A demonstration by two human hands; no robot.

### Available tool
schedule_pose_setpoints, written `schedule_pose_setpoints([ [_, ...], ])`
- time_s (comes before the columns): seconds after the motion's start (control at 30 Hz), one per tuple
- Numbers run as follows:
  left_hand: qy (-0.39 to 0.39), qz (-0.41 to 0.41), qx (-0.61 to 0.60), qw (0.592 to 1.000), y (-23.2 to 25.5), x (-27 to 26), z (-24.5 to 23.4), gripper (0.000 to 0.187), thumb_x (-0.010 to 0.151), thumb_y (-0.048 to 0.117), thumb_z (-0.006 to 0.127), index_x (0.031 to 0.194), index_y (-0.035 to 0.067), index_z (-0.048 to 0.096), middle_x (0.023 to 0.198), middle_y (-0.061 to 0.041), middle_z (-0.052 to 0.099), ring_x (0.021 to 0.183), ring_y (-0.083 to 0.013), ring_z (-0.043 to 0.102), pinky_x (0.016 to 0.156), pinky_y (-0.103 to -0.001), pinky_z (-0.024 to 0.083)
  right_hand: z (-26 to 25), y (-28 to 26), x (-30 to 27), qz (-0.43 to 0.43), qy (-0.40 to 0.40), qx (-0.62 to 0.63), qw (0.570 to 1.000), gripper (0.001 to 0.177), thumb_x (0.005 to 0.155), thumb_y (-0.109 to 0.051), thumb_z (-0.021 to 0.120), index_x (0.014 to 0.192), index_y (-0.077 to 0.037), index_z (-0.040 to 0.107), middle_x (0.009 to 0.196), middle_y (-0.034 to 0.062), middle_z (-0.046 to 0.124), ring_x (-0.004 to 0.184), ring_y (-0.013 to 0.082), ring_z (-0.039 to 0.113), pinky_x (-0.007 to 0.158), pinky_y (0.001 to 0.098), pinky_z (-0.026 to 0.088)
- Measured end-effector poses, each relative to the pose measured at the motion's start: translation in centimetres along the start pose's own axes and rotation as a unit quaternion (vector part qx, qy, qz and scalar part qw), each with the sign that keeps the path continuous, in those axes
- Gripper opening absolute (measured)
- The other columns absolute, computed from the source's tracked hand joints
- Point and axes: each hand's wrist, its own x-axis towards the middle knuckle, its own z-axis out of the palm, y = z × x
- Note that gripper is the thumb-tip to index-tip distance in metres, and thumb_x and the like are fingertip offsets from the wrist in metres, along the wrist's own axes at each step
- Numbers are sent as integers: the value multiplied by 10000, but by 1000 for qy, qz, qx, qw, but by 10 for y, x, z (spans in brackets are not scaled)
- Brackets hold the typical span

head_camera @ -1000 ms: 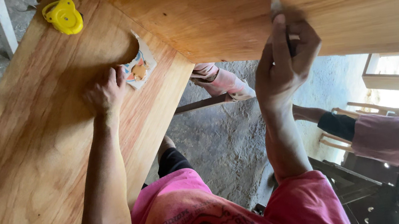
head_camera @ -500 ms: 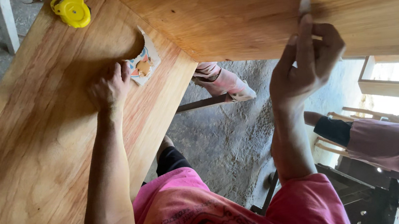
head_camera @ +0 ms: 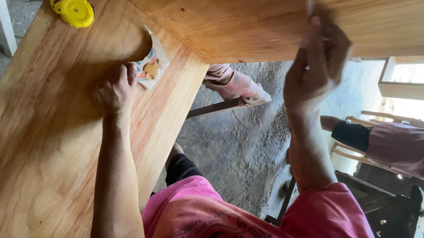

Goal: The person applies a brown filler paste to gaps and seams on a wooden structure using a small metal spatula. They repeatedly scoop the paste from a cardboard container and spread it into the joints of the wood.

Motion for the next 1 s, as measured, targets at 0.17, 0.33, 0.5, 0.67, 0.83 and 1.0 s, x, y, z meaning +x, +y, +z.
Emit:
schedule_pose_setpoints([
  [0.17,7,7,-44,999,-2,1,-2,426,1082,431,690,748,186,590,675,-41,610,544,-271,594,460,-418,458,-1,-1,-6,42,-28,21,999,234,1108,62,608,1303,-24,703,1234,155,661,1142,225,717,844,292,654],
  [0.33,-22,0,-7,1000,0,1,-7,470,1073,458,690,706,187,573,624,-42,593,499,-266,578,423,-418,440,3,7,-7,-4,3,33,999,298,1107,126,539,1340,13,686,1260,175,678,1186,280,722,886,299,653],
  [0.5,-14,7,-24,1000,1,5,-9,474,1079,455,689,711,180,573,640,-46,596,517,-273,580,435,-425,440,1,15,-7,62,20,30,997,301,1041,128,587,1283,7,720,1191,145,649,905,149,716,692,233,613],
  [0.67,-1,6,-28,1000,1,2,-7,427,1072,424,684,737,178,584,703,-38,631,550,-272,601,452,-420,454,1,13,-7,13,4,-11,1000,345,1046,141,609,1327,-36,703,1213,121,596,898,124,655,661,220,567],
  [0.83,-1,1,-19,1000,1,3,-4,436,1061,441,688,723,186,588,683,-36,632,545,-270,607,450,-419,465,2,15,1,-15,87,8,996,408,1024,160,605,1353,-60,704,1177,58,569,882,158,605,548,221,488],
  [1.0,4,1,-12,1000,1,1,-3,427,1066,423,694,722,194,585,683,-22,640,539,-258,604,446,-411,464,3,10,-9,30,-12,-1,999,351,1045,171,635,1331,-15,717,1182,112,593,807,59,553,533,231,412],
])
